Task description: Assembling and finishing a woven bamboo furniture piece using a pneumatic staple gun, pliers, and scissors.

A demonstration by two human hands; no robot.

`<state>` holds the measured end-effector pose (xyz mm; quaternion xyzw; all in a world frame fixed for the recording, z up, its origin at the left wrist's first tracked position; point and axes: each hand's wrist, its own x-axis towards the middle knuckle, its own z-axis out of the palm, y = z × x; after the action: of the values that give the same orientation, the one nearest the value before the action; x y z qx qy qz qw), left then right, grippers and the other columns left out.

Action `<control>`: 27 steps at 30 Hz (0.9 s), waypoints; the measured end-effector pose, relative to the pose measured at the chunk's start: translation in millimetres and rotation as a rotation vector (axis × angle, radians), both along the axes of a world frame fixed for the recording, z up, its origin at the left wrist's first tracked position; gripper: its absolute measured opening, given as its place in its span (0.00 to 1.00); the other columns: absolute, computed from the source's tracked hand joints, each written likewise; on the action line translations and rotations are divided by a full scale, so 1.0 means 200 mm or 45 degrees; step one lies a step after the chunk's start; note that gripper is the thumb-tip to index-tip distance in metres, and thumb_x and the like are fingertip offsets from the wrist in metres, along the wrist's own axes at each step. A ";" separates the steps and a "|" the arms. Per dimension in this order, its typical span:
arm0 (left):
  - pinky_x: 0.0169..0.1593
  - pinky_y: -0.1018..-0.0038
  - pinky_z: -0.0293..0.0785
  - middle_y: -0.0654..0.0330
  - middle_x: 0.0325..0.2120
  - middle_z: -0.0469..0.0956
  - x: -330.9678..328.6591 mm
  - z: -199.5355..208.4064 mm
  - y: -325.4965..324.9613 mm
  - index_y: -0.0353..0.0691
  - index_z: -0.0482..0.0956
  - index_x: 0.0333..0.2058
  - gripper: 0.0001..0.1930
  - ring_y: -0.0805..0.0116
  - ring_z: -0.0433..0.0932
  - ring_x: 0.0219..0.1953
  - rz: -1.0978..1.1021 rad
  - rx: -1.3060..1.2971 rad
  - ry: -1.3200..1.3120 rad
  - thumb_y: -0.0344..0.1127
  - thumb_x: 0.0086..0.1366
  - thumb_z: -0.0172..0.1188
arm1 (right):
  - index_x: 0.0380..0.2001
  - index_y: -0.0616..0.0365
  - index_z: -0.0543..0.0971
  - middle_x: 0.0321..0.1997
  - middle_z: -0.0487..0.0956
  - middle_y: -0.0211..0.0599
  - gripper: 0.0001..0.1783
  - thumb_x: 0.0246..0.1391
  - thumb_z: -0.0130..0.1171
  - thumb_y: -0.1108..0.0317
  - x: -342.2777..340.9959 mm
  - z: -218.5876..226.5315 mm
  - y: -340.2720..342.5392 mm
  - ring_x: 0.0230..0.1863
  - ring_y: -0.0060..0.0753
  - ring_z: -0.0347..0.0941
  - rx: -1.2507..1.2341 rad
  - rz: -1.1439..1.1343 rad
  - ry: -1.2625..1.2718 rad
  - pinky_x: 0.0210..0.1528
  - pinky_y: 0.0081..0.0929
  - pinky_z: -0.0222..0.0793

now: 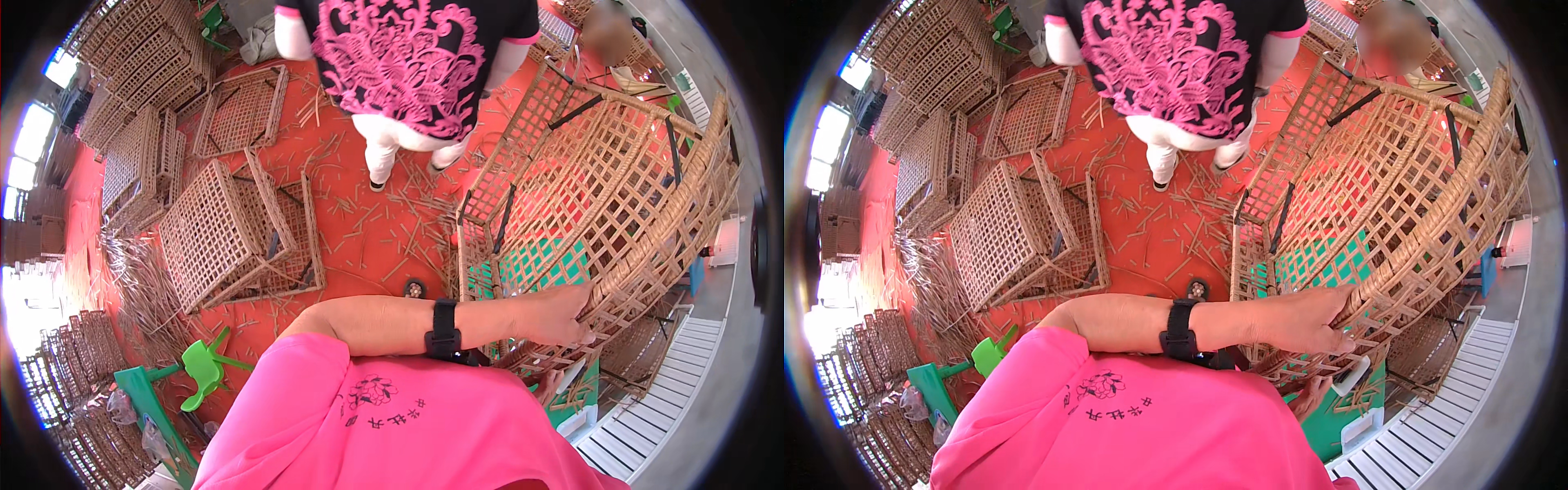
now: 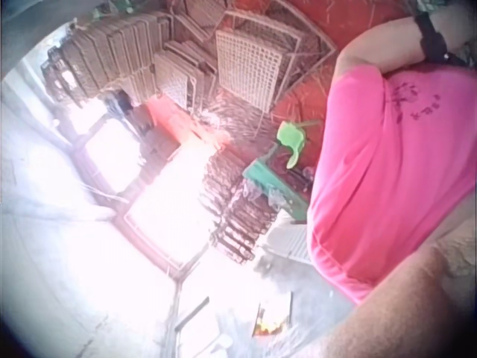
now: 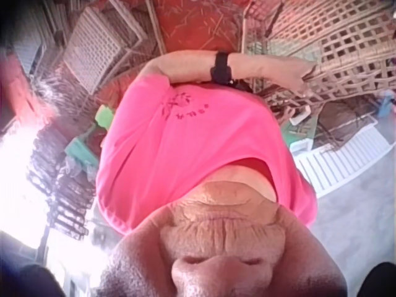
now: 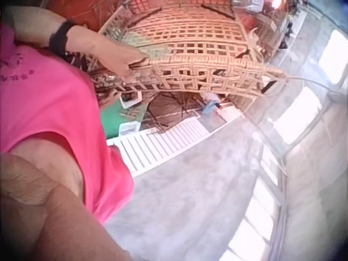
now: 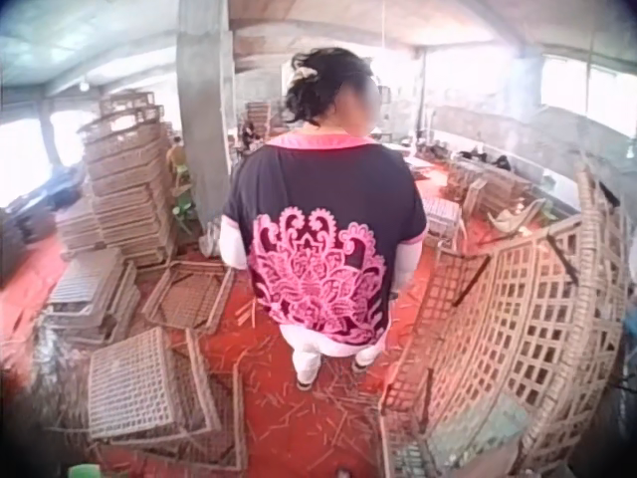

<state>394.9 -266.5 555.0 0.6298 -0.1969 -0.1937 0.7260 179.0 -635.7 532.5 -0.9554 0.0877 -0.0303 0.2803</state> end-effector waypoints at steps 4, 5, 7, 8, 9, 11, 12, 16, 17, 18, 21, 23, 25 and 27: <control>0.50 0.62 0.72 0.39 0.41 0.77 0.01 -0.05 -0.04 0.23 0.63 0.52 0.32 0.49 0.78 0.44 0.061 -0.079 -0.009 0.43 0.59 0.64 | 0.45 0.66 0.73 0.42 0.71 0.42 0.23 0.69 0.39 0.55 0.03 0.10 -0.03 0.39 0.34 0.68 0.006 0.024 0.063 0.44 0.30 0.63; 0.50 0.62 0.72 0.39 0.41 0.77 0.01 -0.04 -0.05 0.23 0.63 0.52 0.32 0.49 0.78 0.44 0.072 -0.064 -0.017 0.43 0.59 0.64 | 0.45 0.66 0.73 0.42 0.71 0.41 0.22 0.69 0.39 0.56 0.05 0.11 -0.03 0.39 0.34 0.68 0.018 0.032 0.068 0.44 0.30 0.63; 0.51 0.64 0.72 0.41 0.44 0.77 -0.01 0.01 -0.04 0.26 0.63 0.54 0.32 0.54 0.77 0.46 0.006 -0.142 -0.031 0.40 0.58 0.64 | 0.44 0.66 0.74 0.41 0.72 0.41 0.22 0.69 0.39 0.56 0.11 0.11 -0.01 0.38 0.33 0.68 0.058 0.057 0.067 0.43 0.30 0.63; 0.51 0.64 0.72 0.41 0.44 0.77 0.00 0.02 -0.07 0.26 0.63 0.54 0.32 0.54 0.77 0.46 0.007 -0.102 -0.069 0.40 0.58 0.64 | 0.44 0.66 0.74 0.40 0.72 0.40 0.22 0.69 0.39 0.56 0.16 0.07 0.02 0.38 0.33 0.68 0.093 0.059 0.041 0.43 0.30 0.63; 0.51 0.64 0.72 0.41 0.44 0.77 -0.01 -0.01 -0.09 0.28 0.63 0.55 0.31 0.55 0.77 0.46 0.013 -0.148 -0.023 0.39 0.58 0.64 | 0.43 0.66 0.74 0.40 0.72 0.40 0.22 0.69 0.39 0.56 0.25 -0.02 0.10 0.38 0.33 0.68 0.145 0.074 0.004 0.42 0.30 0.63; 0.52 0.64 0.71 0.42 0.45 0.77 -0.02 -0.04 -0.07 0.30 0.63 0.55 0.31 0.56 0.77 0.47 0.033 -0.150 0.000 0.38 0.58 0.64 | 0.43 0.65 0.74 0.39 0.72 0.39 0.22 0.69 0.39 0.56 0.37 -0.16 0.22 0.37 0.33 0.68 0.237 0.104 -0.041 0.42 0.30 0.63; 0.52 0.64 0.71 0.43 0.45 0.77 -0.01 -0.04 -0.06 0.32 0.63 0.56 0.31 0.56 0.77 0.47 -0.024 -0.084 0.059 0.38 0.58 0.64 | 0.42 0.65 0.75 0.38 0.72 0.39 0.22 0.69 0.39 0.56 0.40 -0.20 0.28 0.37 0.32 0.68 0.272 0.106 -0.057 0.41 0.30 0.63; 0.53 0.64 0.70 0.44 0.45 0.77 -0.02 -0.10 -0.05 0.33 0.63 0.57 0.32 0.56 0.76 0.46 0.010 -0.136 -0.009 0.38 0.58 0.65 | 0.41 0.65 0.75 0.36 0.73 0.38 0.22 0.69 0.40 0.56 0.50 -0.33 0.42 0.36 0.32 0.68 0.378 0.087 -0.111 0.40 0.30 0.63; 0.54 0.64 0.69 0.44 0.45 0.77 -0.01 -0.10 -0.06 0.30 0.62 0.58 0.32 0.57 0.75 0.47 0.016 -0.139 -0.028 0.39 0.59 0.65 | 0.41 0.65 0.76 0.36 0.73 0.38 0.22 0.69 0.40 0.56 0.53 -0.35 0.46 0.35 0.31 0.68 0.396 0.076 -0.127 0.40 0.30 0.63; 0.54 0.64 0.69 0.44 0.45 0.77 0.01 -0.09 -0.03 0.30 0.62 0.58 0.32 0.57 0.75 0.47 0.002 -0.118 -0.052 0.39 0.59 0.65 | 0.40 0.64 0.76 0.36 0.73 0.37 0.22 0.69 0.40 0.56 0.56 -0.36 0.49 0.35 0.31 0.68 0.414 0.064 -0.142 0.39 0.30 0.63; 0.62 0.66 0.62 0.46 0.54 0.72 0.02 -0.09 -0.05 0.30 0.56 0.63 0.36 0.60 0.69 0.56 -0.135 -0.256 0.113 0.35 0.61 0.63 | 0.39 0.64 0.76 0.34 0.73 0.36 0.22 0.69 0.40 0.56 0.56 -0.35 0.50 0.34 0.31 0.68 0.438 0.033 -0.137 0.38 0.30 0.63; 0.60 0.66 0.64 0.47 0.52 0.73 0.01 -0.13 -0.09 0.29 0.58 0.62 0.35 0.61 0.70 0.54 -0.094 -0.269 0.063 0.38 0.62 0.63 | 0.39 0.64 0.77 0.33 0.73 0.36 0.22 0.69 0.40 0.56 0.58 -0.35 0.50 0.33 0.30 0.68 0.451 0.019 -0.136 0.38 0.30 0.63; 0.59 0.67 0.65 0.48 0.51 0.74 0.02 -0.11 -0.08 0.29 0.60 0.60 0.33 0.61 0.71 0.52 -0.064 -0.280 0.007 0.40 0.63 0.64 | 0.38 0.64 0.77 0.32 0.74 0.35 0.22 0.69 0.40 0.56 0.60 -0.36 0.50 0.33 0.30 0.68 0.468 -0.004 -0.144 0.37 0.30 0.63; 0.61 0.68 0.63 0.48 0.53 0.72 0.02 -0.06 -0.03 0.30 0.59 0.61 0.35 0.62 0.70 0.54 -0.073 -0.163 0.140 0.43 0.64 0.63 | 0.37 0.63 0.78 0.31 0.74 0.35 0.22 0.69 0.40 0.56 0.62 -0.37 0.51 0.32 0.29 0.68 0.489 -0.035 -0.160 0.36 0.30 0.63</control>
<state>398.1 -273.5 543.5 0.5647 -0.1865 -0.2356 0.7686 302.1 -533.8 458.5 -0.8794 0.0872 -0.0761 0.4618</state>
